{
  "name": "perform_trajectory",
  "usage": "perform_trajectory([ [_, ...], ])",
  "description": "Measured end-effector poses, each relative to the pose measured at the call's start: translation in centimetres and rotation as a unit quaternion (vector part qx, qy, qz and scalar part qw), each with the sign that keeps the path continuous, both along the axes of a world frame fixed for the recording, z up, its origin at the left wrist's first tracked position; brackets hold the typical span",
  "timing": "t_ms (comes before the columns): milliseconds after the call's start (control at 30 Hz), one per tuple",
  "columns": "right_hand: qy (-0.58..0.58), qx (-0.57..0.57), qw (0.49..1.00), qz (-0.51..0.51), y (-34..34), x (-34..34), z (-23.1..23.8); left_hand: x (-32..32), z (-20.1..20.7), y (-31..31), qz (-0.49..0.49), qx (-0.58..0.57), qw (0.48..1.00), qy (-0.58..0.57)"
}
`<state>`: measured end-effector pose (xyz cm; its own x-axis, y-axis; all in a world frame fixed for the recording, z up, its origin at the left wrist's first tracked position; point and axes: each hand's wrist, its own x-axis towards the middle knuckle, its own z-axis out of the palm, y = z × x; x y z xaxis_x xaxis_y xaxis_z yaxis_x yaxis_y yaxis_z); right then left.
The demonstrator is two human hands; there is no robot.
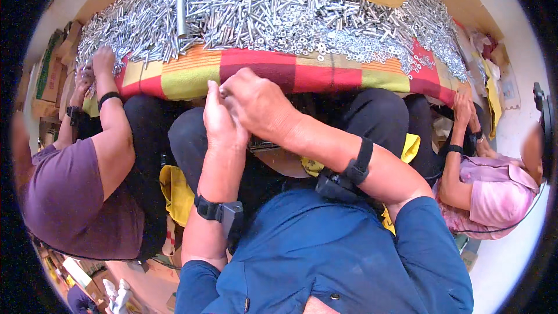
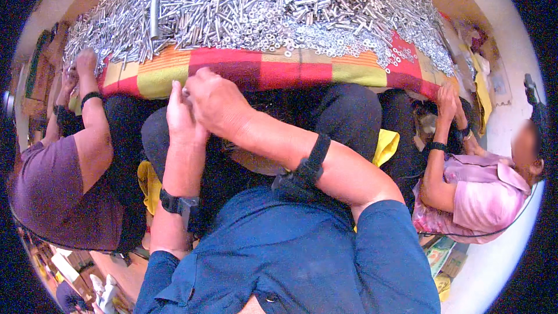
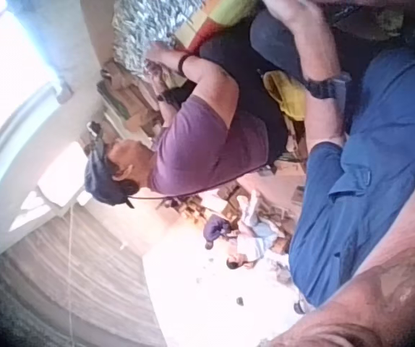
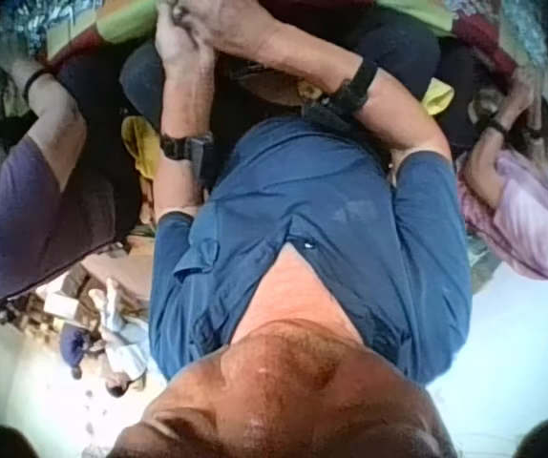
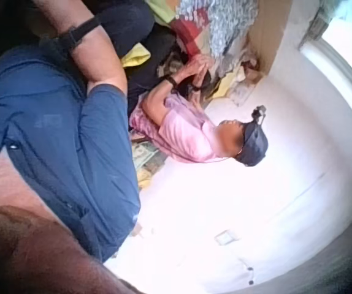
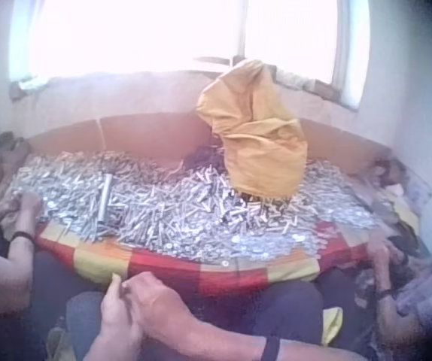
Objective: Assembling metal bolts with washers and nuts from a large pile.
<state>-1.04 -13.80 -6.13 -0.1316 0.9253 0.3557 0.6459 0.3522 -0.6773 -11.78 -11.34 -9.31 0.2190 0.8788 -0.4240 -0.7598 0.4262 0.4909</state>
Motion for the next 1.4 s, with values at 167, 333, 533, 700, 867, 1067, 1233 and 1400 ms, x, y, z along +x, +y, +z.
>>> perform_trajectory([
  [167, -0.036, 0.052, 0.994, 0.091, 0.6, -1.0, 1.4, -2.8, -1.5, 0.4, -0.056, 0.064, 0.992, -0.094],
  [333, 0.091, 0.055, 0.989, 0.102, -0.2, 1.5, 3.2, -4.8, -0.4, -0.1, -0.023, -0.002, 0.997, -0.072],
  [533, -0.221, -0.282, 0.927, 0.112, -1.5, 10.7, -13.3, -7.3, 2.2, 0.0, -0.038, 0.013, 0.999, 0.007],
  [700, -0.214, -0.426, 0.874, 0.095, -1.2, 11.4, -21.3, -8.9, 2.2, 0.6, -0.026, 0.056, 0.998, 0.001],
  [867, -0.181, -0.255, 0.948, 0.056, -1.7, 9.2, -24.8, -8.3, 2.2, 1.5, -0.023, 0.053, 0.998, 0.01],
  [1067, -0.099, -0.322, 0.937, 0.098, 0.4, 5.5, -26.7, -9.0, 1.8, 1.9, -0.011, 0.056, 0.998, 0.016],
  [1233, -0.113, -0.356, 0.918, 0.133, 1.5, 3.2, -29.5, -8.8, 1.6, 1.9, -0.005, 0.066, 0.998, 0.002],
  [1400, -0.133, -0.383, 0.901, 0.152, 1.0, 1.9, -31.4, -8.8, 1.5, 2.0, 0.002, 0.062, 0.998, 0.012],
])
